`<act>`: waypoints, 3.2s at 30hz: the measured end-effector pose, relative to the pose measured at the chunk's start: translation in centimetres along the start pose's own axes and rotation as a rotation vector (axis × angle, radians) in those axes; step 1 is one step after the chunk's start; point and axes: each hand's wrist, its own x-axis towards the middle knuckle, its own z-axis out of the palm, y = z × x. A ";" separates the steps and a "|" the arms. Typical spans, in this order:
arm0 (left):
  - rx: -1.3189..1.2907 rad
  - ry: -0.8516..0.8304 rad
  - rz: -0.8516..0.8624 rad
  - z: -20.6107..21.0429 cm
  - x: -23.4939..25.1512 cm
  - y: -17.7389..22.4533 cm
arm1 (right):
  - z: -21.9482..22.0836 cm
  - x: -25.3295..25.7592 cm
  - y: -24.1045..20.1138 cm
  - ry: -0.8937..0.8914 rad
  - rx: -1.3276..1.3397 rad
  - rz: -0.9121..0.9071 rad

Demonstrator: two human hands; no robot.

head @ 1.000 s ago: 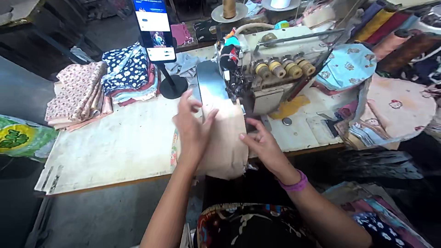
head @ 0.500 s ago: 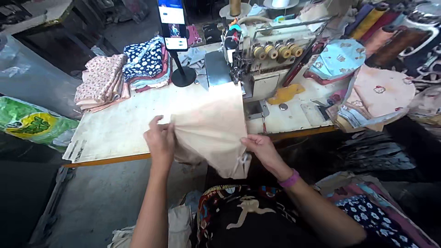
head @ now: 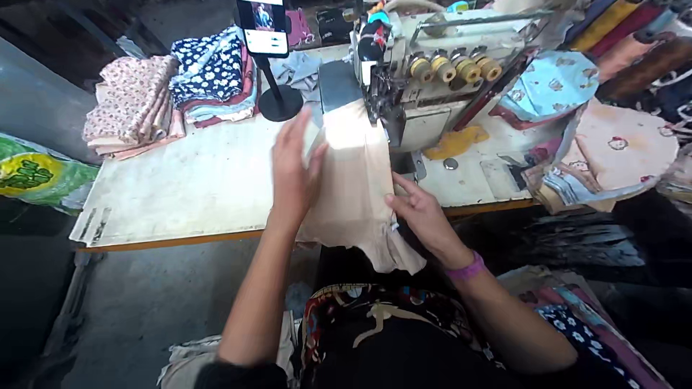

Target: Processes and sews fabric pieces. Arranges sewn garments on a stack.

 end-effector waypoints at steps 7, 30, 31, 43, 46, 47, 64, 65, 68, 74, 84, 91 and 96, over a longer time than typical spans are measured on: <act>0.032 0.224 -0.246 -4.4 -12.2 -2.8 | -0.1 -2.2 1.6 -0.074 -0.211 0.053; -1.311 0.512 -1.093 0.9 -17.8 10.7 | 0.6 -4.1 1.2 -0.020 -0.120 -0.101; -1.297 0.498 -1.068 0.4 -17.8 11.1 | 2.2 -3.8 0.9 -0.074 -0.060 -0.102; -1.231 0.619 -0.843 -1.1 -16.3 12.1 | 1.0 -4.0 0.0 -0.744 0.331 0.148; -1.213 0.638 -0.840 -2.0 -16.3 12.0 | -2.6 -4.8 3.1 -0.820 0.056 0.078; -1.204 0.641 -0.834 -2.2 -16.3 12.0 | -3.6 -4.9 3.7 -0.805 -0.099 0.079; -0.901 0.594 -0.811 -2.0 -16.8 12.5 | 1.9 -3.2 -1.2 -0.394 0.246 -0.034; -0.903 0.589 -0.801 -1.9 -16.8 12.4 | 1.7 -3.4 -1.0 -0.344 0.143 -0.078; -0.890 0.565 -0.744 -2.1 -17.1 11.9 | 1.1 -3.2 -0.4 -0.146 -0.024 -0.201; -0.916 0.563 -0.737 -1.9 -17.6 12.1 | 2.5 -2.3 -1.9 -0.431 0.702 0.247; -0.870 0.651 -0.712 -1.9 -17.6 11.7 | 2.1 -3.4 -0.7 -0.319 0.203 0.013; -0.901 0.578 -0.689 -1.8 -17.8 12.0 | 0.9 -3.8 -0.3 -0.090 -0.155 -0.207; -0.913 0.561 -0.683 -2.1 -18.1 12.2 | 3.3 -1.9 -1.7 -0.191 0.034 -0.104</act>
